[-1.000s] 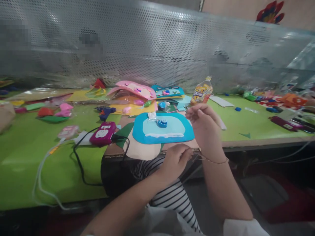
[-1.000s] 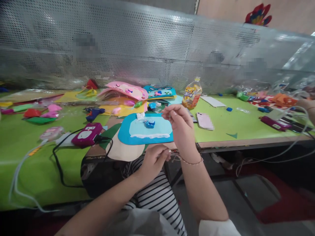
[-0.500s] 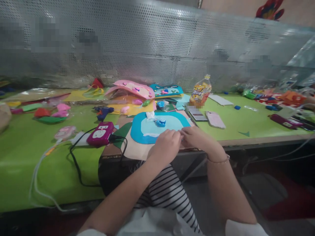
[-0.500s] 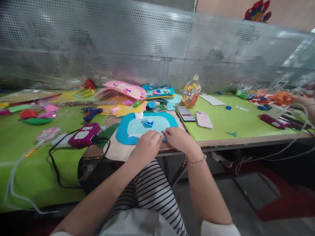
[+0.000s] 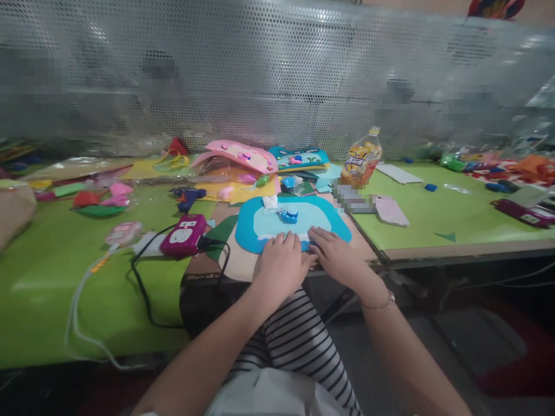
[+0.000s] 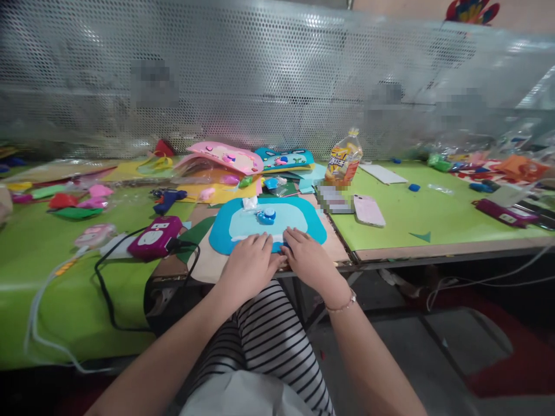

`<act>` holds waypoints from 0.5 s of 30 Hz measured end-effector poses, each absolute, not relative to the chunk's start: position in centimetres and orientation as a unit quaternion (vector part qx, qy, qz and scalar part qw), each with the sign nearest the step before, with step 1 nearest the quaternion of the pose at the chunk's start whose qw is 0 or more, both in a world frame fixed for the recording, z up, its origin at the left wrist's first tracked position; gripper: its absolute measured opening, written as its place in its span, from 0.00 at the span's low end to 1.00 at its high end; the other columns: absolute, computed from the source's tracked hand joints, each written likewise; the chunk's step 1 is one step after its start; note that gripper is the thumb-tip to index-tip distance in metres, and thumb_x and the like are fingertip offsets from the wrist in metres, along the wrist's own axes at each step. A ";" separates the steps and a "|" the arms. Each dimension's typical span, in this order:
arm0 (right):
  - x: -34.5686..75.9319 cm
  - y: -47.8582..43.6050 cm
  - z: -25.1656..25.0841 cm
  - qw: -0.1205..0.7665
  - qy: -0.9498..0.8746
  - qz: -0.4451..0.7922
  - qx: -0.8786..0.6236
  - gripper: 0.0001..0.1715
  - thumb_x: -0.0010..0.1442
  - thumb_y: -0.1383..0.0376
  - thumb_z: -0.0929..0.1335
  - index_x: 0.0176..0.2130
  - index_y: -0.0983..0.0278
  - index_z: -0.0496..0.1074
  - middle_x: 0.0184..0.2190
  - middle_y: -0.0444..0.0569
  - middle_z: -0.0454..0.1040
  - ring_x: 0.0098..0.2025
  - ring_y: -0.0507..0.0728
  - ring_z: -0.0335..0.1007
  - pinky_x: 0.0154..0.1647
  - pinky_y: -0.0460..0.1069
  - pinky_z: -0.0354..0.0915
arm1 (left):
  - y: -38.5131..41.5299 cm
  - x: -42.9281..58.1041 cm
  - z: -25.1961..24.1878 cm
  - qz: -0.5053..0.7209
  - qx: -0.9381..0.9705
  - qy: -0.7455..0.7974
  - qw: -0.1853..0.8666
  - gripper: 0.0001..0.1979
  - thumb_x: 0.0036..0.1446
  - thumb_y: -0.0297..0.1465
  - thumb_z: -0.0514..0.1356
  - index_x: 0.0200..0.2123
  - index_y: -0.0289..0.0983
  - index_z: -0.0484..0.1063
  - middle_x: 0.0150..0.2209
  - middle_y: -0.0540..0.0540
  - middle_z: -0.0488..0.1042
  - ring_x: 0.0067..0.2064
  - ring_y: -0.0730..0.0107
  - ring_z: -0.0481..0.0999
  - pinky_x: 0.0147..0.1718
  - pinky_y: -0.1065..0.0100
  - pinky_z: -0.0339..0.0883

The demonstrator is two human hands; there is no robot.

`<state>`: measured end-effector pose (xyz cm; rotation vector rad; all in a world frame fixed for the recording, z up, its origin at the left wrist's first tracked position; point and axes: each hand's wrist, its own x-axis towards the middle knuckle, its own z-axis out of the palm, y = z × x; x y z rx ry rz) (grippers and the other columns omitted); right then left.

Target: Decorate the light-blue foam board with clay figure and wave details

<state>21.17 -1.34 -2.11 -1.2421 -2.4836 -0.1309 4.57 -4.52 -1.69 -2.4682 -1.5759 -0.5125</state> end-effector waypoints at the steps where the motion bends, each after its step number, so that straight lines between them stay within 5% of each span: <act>1: 21.1 -1.5 -2.4 0.182 -0.875 -0.048 -0.445 0.23 0.66 0.64 0.56 0.56 0.72 0.64 0.58 0.60 0.64 0.61 0.62 0.57 0.59 0.59 0.59 | -4.5 4.5 -1.8 -0.167 -0.828 -0.529 0.086 0.25 0.62 0.44 0.48 0.52 0.30 0.65 0.53 0.34 0.68 0.52 0.52 0.67 0.49 0.56 0.62; 6: 21.3 -1.6 -2.6 0.172 -0.871 -0.044 -0.458 0.27 0.67 0.61 0.54 0.58 0.72 0.63 0.59 0.58 0.63 0.62 0.61 0.56 0.61 0.58 0.57 | -3.6 2.9 0.3 -0.105 -0.840 -0.529 0.065 0.23 0.63 0.39 0.47 0.55 0.31 0.62 0.53 0.36 0.69 0.52 0.56 0.68 0.48 0.61 0.64; 10: 21.2 -1.7 -2.6 0.172 -0.864 -0.045 -0.470 0.28 0.67 0.59 0.54 0.58 0.70 0.62 0.60 0.56 0.61 0.62 0.62 0.55 0.61 0.58 0.58 | 0.2 -0.3 4.1 -0.024 -0.819 -0.565 0.093 0.18 0.57 0.25 0.51 0.52 0.31 0.65 0.52 0.36 0.69 0.51 0.56 0.69 0.49 0.61 0.63; 15: 21.1 -1.9 -2.7 0.177 -0.855 -0.047 -0.485 0.27 0.66 0.59 0.55 0.59 0.68 0.63 0.60 0.54 0.62 0.62 0.61 0.56 0.60 0.58 0.58 | 7.3 -2.8 4.3 0.055 -0.862 -0.503 0.019 0.29 0.54 0.28 0.54 0.60 0.35 0.56 0.62 0.39 0.58 0.60 0.60 0.61 0.55 0.66 0.57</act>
